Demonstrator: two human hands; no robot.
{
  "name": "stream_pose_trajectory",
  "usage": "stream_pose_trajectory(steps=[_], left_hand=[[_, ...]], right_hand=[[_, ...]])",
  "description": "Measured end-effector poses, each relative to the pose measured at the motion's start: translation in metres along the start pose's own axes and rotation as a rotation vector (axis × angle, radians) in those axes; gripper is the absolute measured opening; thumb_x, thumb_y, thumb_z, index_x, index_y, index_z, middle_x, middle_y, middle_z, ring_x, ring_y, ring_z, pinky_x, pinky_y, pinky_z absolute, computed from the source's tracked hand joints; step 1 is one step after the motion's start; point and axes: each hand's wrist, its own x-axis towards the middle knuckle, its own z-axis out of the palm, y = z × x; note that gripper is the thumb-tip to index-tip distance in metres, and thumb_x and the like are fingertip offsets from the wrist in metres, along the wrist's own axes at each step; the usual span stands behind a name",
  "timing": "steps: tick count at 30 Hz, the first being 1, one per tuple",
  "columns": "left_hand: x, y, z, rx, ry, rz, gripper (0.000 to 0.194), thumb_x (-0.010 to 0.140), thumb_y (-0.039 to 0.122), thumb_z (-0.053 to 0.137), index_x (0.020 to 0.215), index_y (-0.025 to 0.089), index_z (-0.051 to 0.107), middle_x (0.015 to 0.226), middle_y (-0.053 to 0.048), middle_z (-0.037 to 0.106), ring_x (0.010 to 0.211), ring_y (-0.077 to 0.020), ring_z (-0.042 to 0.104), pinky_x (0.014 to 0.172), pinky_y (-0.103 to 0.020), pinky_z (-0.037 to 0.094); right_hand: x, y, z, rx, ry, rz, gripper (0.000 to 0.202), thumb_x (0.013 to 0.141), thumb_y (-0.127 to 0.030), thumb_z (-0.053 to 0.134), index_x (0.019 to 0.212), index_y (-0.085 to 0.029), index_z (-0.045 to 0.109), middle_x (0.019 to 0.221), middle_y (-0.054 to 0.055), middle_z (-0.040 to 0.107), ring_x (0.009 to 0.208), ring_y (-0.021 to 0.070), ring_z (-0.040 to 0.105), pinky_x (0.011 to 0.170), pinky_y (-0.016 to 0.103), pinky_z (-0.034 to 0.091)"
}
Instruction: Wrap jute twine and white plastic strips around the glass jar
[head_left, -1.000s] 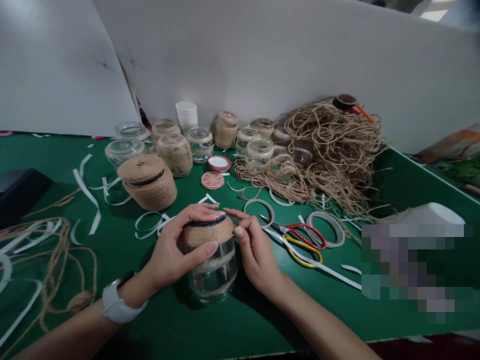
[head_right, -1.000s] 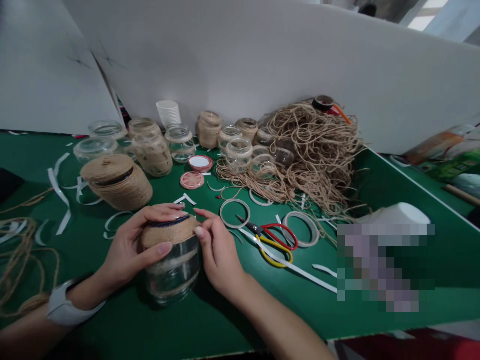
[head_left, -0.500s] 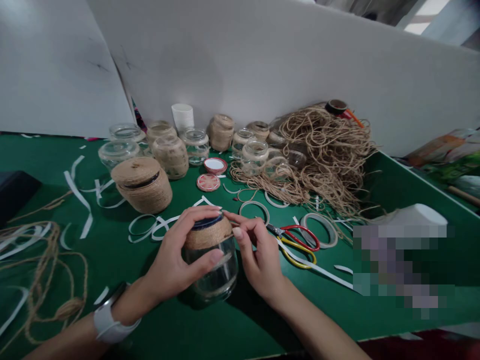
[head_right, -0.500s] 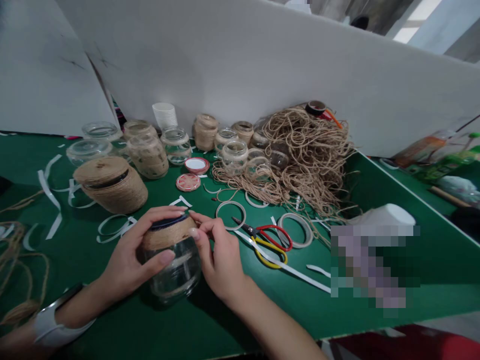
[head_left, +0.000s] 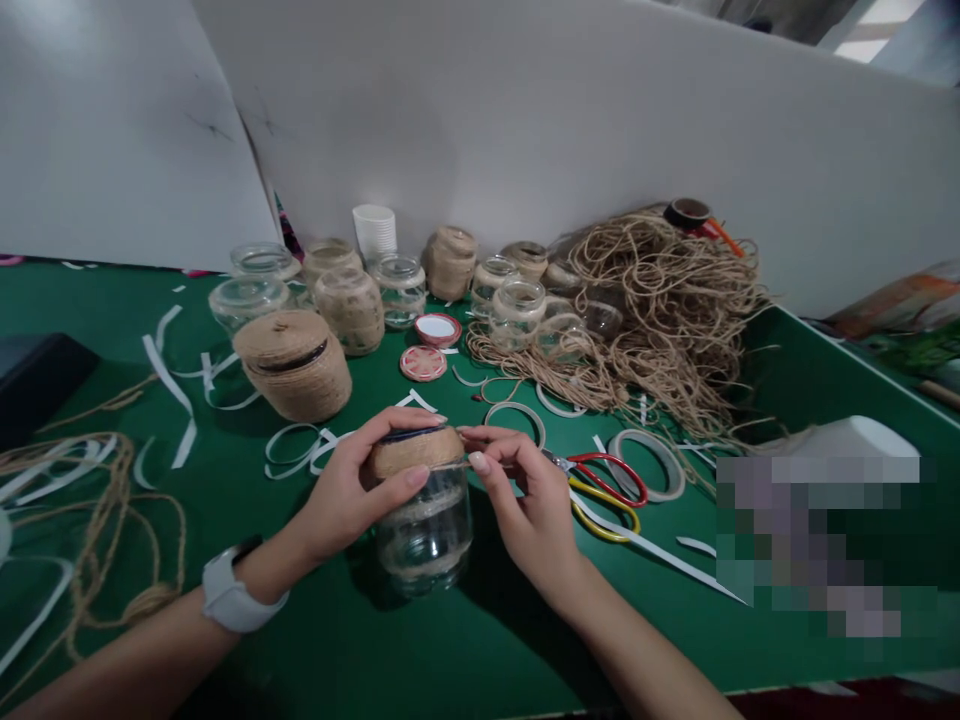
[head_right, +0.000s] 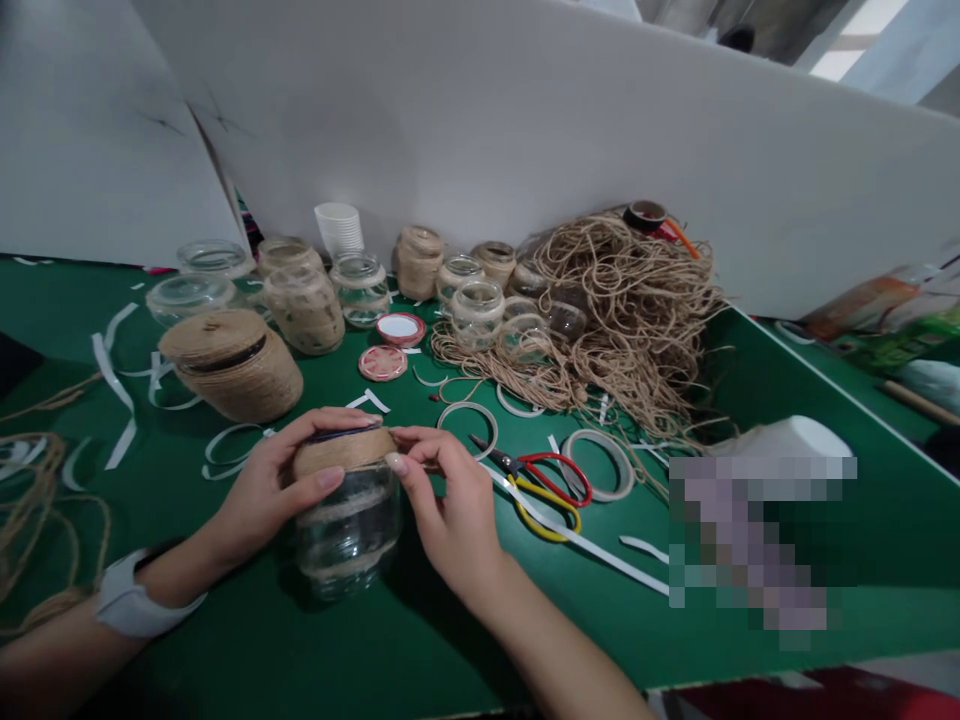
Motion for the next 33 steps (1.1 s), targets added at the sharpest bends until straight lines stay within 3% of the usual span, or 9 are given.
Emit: stream_pose_trajectory(steps=[9,17,21,25,28,33], left_hand=[[-0.004,0.004,0.005,0.010,0.057,0.027,0.026,0.078,0.031,0.067,0.103,0.024,0.068,0.113,-0.010,0.074,0.110,-0.0302,0.067,0.100,-0.047,0.052],[-0.006,0.003,0.004,-0.040,0.052,0.048,0.026,0.079,0.028,0.067,0.104,0.024,0.069,0.111,-0.008,0.074,0.108,-0.0285,0.068,0.096,-0.044,0.054],[-0.006,0.006,0.002,0.042,0.021,0.088,0.027,0.081,0.029,0.065,0.107,0.023,0.067,0.112,-0.009,0.073,0.108,-0.0294,0.068,0.095,-0.043,0.055],[-0.009,0.012,0.005,0.190,0.031,0.079,0.030,0.088,0.028,0.055,0.116,0.023,0.064,0.118,-0.008,0.071,0.111,-0.0290,0.066,0.094,-0.041,0.054],[-0.012,0.016,0.011,0.285,0.071,0.097,0.031,0.087,0.029,0.057,0.117,0.023,0.063,0.118,-0.007,0.071,0.112,-0.0288,0.065,0.096,-0.042,0.051],[-0.009,0.016,0.011,0.195,0.090,-0.050,0.029,0.084,0.036,0.064,0.109,0.021,0.066,0.112,-0.007,0.073,0.106,-0.0277,0.068,0.091,-0.038,0.054]], right_hand=[[0.001,0.001,0.003,-0.003,-0.001,0.000,0.016,0.096,-0.028,0.058,0.081,-0.022,0.058,0.105,0.008,0.071,0.104,0.0202,0.067,0.089,0.036,0.052],[-0.006,0.004,0.010,0.054,-0.045,0.063,0.017,0.099,-0.031,0.051,0.085,-0.022,0.054,0.118,0.012,0.069,0.117,0.0214,0.064,0.093,0.037,0.051],[-0.007,0.005,0.012,0.094,-0.047,0.092,0.015,0.100,-0.032,0.051,0.087,-0.023,0.052,0.118,0.014,0.072,0.114,0.0228,0.068,0.087,0.036,0.054],[-0.006,0.004,0.012,0.123,-0.012,0.093,0.019,0.095,-0.031,0.059,0.081,-0.024,0.049,0.102,0.012,0.077,0.118,0.0259,0.068,0.081,0.034,0.056],[-0.006,0.002,0.012,0.147,0.009,0.102,0.021,0.093,-0.029,0.063,0.079,-0.024,0.049,0.109,0.013,0.076,0.116,0.0255,0.069,0.083,0.034,0.057],[-0.005,0.002,0.010,0.251,-0.007,0.159,0.018,0.093,-0.028,0.063,0.081,-0.024,0.052,0.108,0.011,0.078,0.118,0.0244,0.067,0.087,0.034,0.056]])
